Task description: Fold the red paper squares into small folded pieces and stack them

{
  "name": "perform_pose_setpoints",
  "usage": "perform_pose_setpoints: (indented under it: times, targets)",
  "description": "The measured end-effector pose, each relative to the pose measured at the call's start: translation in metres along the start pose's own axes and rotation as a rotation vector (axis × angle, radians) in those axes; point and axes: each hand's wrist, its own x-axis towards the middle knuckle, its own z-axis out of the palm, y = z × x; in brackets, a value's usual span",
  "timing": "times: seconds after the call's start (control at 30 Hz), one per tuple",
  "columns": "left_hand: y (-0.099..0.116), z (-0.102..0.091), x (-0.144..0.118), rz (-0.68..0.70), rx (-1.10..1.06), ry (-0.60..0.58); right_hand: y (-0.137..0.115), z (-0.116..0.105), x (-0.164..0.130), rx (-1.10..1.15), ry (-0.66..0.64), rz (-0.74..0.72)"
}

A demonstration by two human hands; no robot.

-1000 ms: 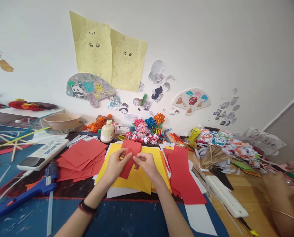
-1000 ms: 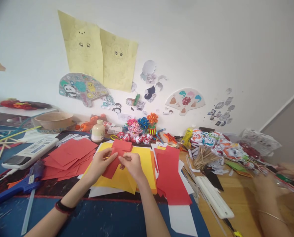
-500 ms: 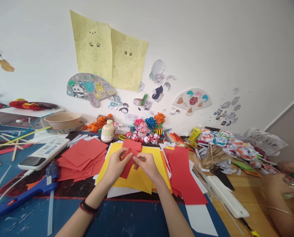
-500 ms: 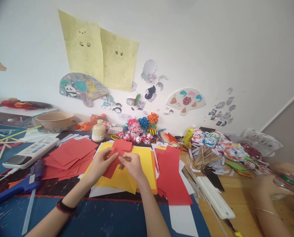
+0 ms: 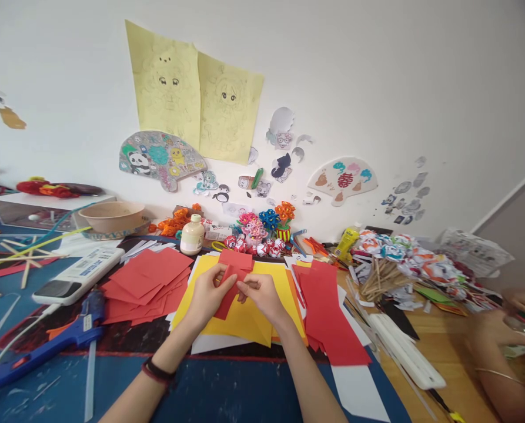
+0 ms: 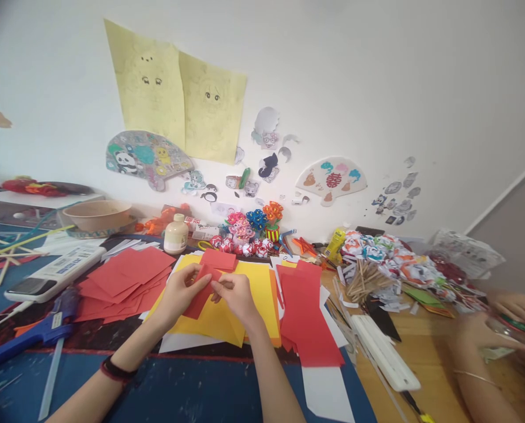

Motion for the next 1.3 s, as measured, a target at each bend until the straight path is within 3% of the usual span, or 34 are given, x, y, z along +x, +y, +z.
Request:
perform_pose_setpoints:
  times: [0.27, 0.53, 0.73, 0.87, 1.0, 1.17, 1.3]
  targets:
    - [0.004, -0.010, 0.003, -0.075, -0.103, -0.027, -0.004, 0.001, -0.001, -0.019, 0.009, 0.041]
    - [0.008, -0.014, 0.002, 0.064, 0.055, 0.042, -0.008, 0.001, -0.003, 0.003, -0.008, 0.057]
    - [0.011, -0.017, 0.001, 0.081, 0.168, -0.014, -0.009, 0.000, -0.004, -0.018, 0.009, 0.056]
    - [0.010, -0.017, 0.000, 0.109, 0.260, 0.025, -0.010, -0.001, -0.004, -0.040, 0.005, 0.061]
    - [0.007, -0.014, 0.001, 0.084, 0.282, -0.075, -0.010, -0.004, -0.004, -0.038, 0.045, 0.050]
    - [0.004, -0.012, 0.000, 0.099, 0.356, -0.017, -0.008, -0.005, -0.004, -0.036, 0.062, 0.045]
    - [0.003, -0.013, 0.001, 0.082, 0.362, -0.093, -0.009, -0.004, -0.005, -0.055, 0.091, 0.012]
